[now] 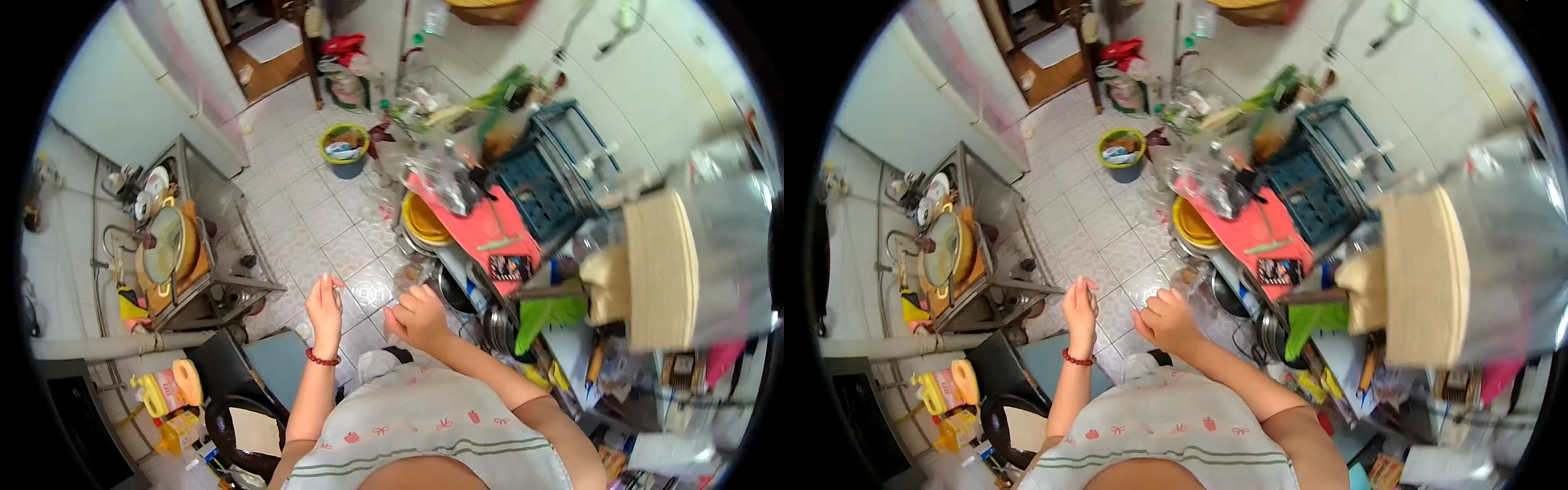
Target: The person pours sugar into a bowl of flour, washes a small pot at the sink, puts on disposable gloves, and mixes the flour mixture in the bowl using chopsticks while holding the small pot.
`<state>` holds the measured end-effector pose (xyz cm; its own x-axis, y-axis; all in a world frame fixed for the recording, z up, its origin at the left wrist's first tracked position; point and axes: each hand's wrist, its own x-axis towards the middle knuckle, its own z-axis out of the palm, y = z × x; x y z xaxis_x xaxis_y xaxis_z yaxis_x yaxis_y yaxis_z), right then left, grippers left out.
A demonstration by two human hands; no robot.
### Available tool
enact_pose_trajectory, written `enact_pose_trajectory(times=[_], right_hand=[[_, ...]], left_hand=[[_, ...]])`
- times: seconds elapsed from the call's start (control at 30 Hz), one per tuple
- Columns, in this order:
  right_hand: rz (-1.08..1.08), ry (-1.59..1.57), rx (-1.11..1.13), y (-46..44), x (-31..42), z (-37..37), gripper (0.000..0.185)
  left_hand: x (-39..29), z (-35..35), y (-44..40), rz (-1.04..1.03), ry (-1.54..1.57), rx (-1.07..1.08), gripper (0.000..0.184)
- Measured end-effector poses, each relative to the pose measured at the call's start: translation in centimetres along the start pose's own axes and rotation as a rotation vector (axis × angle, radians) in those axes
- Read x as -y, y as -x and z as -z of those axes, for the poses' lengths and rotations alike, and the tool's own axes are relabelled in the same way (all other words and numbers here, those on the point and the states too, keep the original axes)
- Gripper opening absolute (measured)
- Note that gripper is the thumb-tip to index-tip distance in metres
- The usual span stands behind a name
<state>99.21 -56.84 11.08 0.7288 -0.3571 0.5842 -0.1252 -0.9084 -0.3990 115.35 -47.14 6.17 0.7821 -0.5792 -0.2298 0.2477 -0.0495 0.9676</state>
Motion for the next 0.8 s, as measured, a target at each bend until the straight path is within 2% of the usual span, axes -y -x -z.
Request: enact_pose_trajectory(times=[0.1, 0.2, 0.33, 0.47, 0.57, 0.67, 0.8], right_hand=[[0.012, -0.117, 0.018, -4.6, -2.1, -4.5, 0.024], [-0.026, -0.211, 0.154, -9.0, -6.1, -10.4, 0.017], [0.090, -0.303, 0.204, -20.6, -10.8, -16.8, 0.011], [0.153, -0.295, 0.199, -33.7, -14.2, -21.9, 0.016], [0.240, -0.322, 0.133, -43.0, -16.9, -26.0, 0.019], [0.323, -0.330, 0.156, -51.8, -19.2, -30.9, 0.019], [0.329, -0.303, 0.205, -62.8, -22.7, -39.6, 0.017]], left_hand=[[-0.1, 1.7, -4.4, 0.038, 0.009, -0.097, 0.046], [-1.6, 2.1, -11.0, 0.023, -0.055, -0.105, 0.050], [-4.6, 3.1, -23.3, -0.030, -0.172, -0.058, 0.052], [-10.7, 4.6, -34.5, 0.086, -0.008, -0.109, 0.050], [-15.2, 6.8, -42.1, -0.015, -0.028, -0.150, 0.050], [-16.8, 9.8, -50.4, -0.065, -0.088, -0.249, 0.049], [-18.2, 13.6, -63.3, -0.147, -0.060, -0.286, 0.048]])
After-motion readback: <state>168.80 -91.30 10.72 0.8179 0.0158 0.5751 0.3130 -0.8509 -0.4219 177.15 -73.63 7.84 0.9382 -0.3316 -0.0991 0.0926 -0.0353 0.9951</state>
